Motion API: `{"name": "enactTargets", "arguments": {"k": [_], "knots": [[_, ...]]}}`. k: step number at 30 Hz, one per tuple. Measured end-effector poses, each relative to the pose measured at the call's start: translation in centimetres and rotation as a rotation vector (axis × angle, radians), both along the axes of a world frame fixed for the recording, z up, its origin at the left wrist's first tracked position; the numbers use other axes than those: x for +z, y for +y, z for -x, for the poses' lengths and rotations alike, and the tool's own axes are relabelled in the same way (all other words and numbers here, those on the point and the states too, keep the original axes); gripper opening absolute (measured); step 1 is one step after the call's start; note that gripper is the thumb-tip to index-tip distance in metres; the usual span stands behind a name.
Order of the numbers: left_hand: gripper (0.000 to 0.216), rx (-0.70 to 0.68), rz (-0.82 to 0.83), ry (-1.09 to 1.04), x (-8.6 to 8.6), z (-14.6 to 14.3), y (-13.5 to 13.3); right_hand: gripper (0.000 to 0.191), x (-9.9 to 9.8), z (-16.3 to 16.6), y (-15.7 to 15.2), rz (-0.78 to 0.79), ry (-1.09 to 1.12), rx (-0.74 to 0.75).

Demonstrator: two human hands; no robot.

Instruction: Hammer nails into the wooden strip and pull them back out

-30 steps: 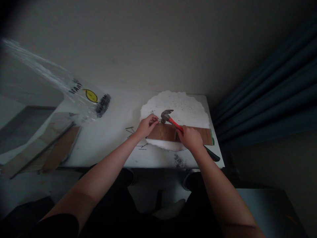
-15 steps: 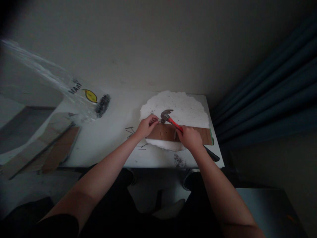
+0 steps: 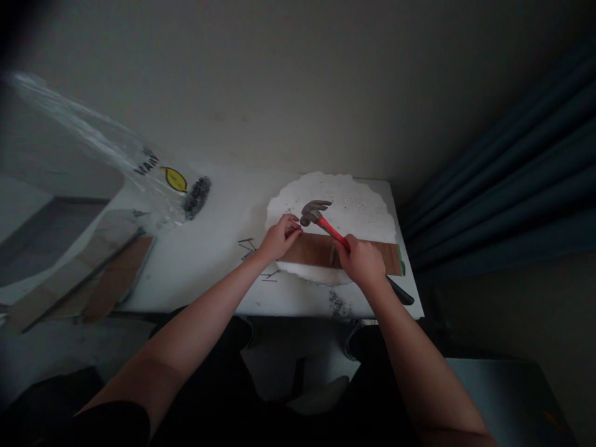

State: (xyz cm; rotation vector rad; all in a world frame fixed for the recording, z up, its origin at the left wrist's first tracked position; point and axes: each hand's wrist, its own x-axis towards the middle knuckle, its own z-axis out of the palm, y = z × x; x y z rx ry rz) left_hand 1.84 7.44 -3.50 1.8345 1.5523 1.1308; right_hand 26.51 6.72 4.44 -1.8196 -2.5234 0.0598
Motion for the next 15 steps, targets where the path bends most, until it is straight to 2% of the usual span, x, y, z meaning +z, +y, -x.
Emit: {"name": "enactTargets", "arguments": {"k": [6, 15], "knots": [[0.034, 0.052, 0.007, -0.021, -0.5, 0.0, 0.1, 0.048, 0.6, 0.3, -0.6, -0.028, 0.034, 0.023], [0.047, 0.045, -0.022, -0.034, -0.6, -0.1, 0.1, 0.048, 1.8, 0.0, -0.7, -0.019, 0.000, 0.028]]}}
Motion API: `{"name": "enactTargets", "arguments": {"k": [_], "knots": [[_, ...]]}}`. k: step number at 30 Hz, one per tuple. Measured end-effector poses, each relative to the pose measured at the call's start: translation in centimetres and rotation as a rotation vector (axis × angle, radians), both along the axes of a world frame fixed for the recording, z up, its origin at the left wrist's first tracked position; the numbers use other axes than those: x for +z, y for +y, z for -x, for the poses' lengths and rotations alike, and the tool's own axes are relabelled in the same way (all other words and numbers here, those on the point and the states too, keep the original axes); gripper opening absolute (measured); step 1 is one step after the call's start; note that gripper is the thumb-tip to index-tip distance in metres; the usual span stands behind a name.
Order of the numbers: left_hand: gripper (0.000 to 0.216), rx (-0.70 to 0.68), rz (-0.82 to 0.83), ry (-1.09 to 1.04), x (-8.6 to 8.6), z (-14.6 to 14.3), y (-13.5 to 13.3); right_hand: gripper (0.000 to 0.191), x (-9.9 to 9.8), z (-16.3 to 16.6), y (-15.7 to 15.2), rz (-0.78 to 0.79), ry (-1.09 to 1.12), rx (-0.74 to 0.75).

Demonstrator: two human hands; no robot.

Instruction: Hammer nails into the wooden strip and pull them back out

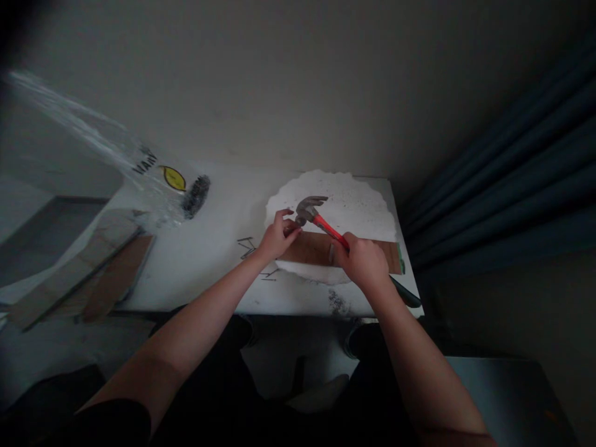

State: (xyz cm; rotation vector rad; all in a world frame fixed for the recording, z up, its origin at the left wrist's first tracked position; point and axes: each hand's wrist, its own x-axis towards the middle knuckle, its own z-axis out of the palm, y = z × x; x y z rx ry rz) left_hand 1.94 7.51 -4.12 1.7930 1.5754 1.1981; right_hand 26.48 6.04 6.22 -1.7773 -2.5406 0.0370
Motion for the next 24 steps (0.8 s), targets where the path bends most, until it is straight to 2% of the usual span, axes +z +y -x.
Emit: {"name": "enactTargets", "arguments": {"k": [8, 13, 18, 24], "knots": [[0.047, 0.020, 0.011, 0.015, 0.28, -0.08, -0.15, 0.048, 0.34, -0.03, -0.06, -0.036, 0.026, -0.036], [0.047, 0.012, 0.019, 0.007, 0.17, -0.04, -0.08, 0.044, -0.05, 0.03, -0.10, -0.003, 0.017, 0.014], [0.047, 0.017, 0.011, 0.016, 0.12, 0.02, -0.07, 0.046, -0.10, -0.03, -0.11, -0.041, 0.038, 0.003], [0.047, 0.022, 0.022, 0.019, 0.01, 0.01, -0.06, 0.044, -0.22, -0.03, -0.06, -0.015, 0.032, 0.025]]}}
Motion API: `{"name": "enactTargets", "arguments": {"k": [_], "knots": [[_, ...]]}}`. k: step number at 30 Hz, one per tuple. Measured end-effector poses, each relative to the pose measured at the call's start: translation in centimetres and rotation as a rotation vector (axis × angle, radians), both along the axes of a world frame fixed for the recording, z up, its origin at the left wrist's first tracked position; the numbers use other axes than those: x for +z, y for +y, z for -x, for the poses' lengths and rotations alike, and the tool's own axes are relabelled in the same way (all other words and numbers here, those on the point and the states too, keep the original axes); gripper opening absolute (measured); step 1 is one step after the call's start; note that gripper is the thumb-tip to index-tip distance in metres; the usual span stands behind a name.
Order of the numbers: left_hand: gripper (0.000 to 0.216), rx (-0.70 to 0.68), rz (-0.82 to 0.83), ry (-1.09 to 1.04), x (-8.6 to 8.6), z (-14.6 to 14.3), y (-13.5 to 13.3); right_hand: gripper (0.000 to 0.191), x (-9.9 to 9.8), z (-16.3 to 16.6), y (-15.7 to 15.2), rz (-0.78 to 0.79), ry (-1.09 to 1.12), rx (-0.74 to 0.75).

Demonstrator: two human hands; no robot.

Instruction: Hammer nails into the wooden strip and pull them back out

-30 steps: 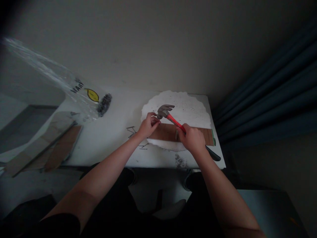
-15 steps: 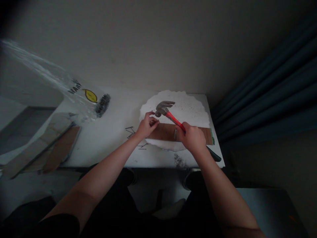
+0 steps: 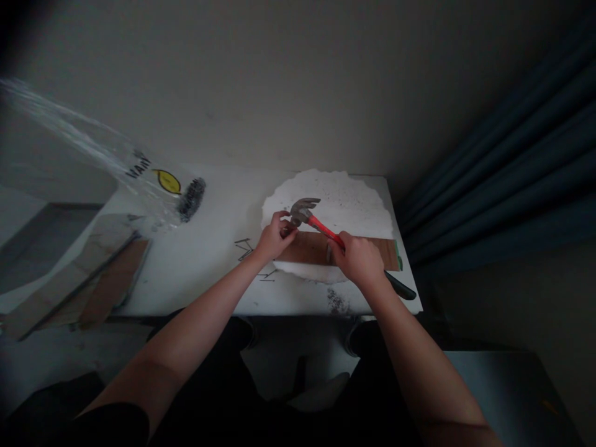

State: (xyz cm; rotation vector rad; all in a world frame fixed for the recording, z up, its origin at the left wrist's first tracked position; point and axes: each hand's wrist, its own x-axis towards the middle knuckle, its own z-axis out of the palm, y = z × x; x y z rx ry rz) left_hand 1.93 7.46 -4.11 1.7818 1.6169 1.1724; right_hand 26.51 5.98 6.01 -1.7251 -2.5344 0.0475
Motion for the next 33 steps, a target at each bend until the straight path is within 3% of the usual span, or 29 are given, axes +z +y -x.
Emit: {"name": "enactTargets", "arguments": {"k": [22, 28, 33], "knots": [[0.046, 0.000, 0.002, -0.009, -0.2, -0.1, 0.1, 0.046, 0.7, 0.4, -0.3, -0.022, -0.034, -0.038], [0.047, 0.002, 0.020, 0.015, -0.3, 0.0, 0.2, 0.043, 1.0, 0.6, -0.3, 0.052, -0.058, -0.020], [0.046, 0.002, 0.004, 0.007, -0.4, 0.0, 0.3, 0.047, 0.9, 0.4, -0.3, -0.014, -0.027, -0.059]]}}
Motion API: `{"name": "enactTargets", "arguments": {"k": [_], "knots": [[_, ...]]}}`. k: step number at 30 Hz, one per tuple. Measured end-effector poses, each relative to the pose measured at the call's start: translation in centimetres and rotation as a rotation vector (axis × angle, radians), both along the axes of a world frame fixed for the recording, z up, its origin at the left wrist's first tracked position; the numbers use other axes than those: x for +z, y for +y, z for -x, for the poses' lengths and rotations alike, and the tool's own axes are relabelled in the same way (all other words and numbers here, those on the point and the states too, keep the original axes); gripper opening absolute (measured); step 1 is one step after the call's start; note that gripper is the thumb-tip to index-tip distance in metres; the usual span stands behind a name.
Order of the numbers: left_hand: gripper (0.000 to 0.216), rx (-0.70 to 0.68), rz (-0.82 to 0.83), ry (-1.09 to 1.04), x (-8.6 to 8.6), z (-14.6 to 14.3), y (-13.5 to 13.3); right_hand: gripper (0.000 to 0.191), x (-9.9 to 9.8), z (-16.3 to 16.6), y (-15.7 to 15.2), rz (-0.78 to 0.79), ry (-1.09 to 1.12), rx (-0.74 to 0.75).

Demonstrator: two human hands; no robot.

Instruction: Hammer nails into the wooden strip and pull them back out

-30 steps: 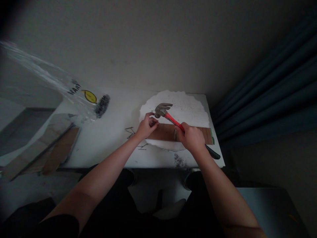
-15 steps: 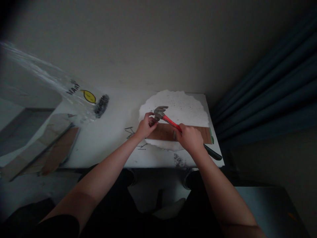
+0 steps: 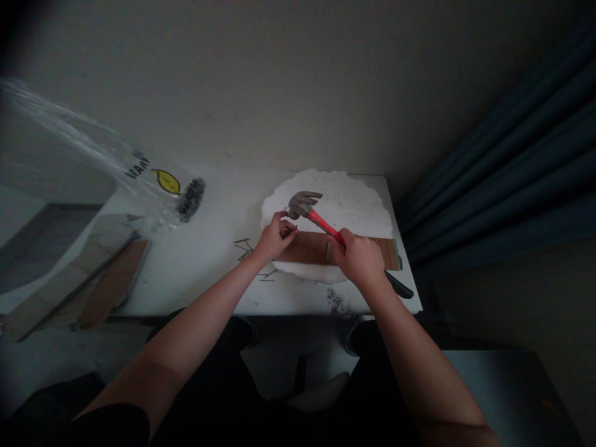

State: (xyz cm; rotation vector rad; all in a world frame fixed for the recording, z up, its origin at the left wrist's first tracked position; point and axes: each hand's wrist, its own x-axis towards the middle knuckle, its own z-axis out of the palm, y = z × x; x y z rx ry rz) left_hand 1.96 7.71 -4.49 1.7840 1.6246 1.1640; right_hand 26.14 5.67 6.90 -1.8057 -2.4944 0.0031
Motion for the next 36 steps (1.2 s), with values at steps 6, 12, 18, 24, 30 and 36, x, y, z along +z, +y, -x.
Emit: {"name": "enactTargets", "arguments": {"k": [6, 12, 18, 24, 30, 36], "knots": [[0.047, -0.012, 0.017, 0.005, 0.05, -0.02, -0.08, 0.045, -0.23, -0.18, 0.08, 0.044, -0.011, 0.050], [0.046, -0.006, 0.022, 0.021, 0.27, 0.01, -0.18, 0.045, -0.38, -0.41, 0.25, 0.032, 0.001, 0.037], [0.047, -0.003, 0.029, 0.020, 0.18, 0.01, -0.15, 0.048, -0.44, -0.41, 0.18, 0.019, 0.007, 0.031], [0.050, -0.001, 0.040, 0.021, 0.00, -0.04, -0.07, 0.044, -0.43, -0.17, 0.17, 0.058, 0.004, 0.054], [0.050, -0.001, 0.034, 0.020, 0.18, -0.05, -0.12, 0.045, -0.48, -0.10, 0.15, 0.026, 0.002, 0.040], [0.049, -0.001, 0.046, 0.005, 0.43, -0.14, -0.20, 0.046, -0.60, -0.21, 0.22, 0.026, 0.001, 0.030]]}}
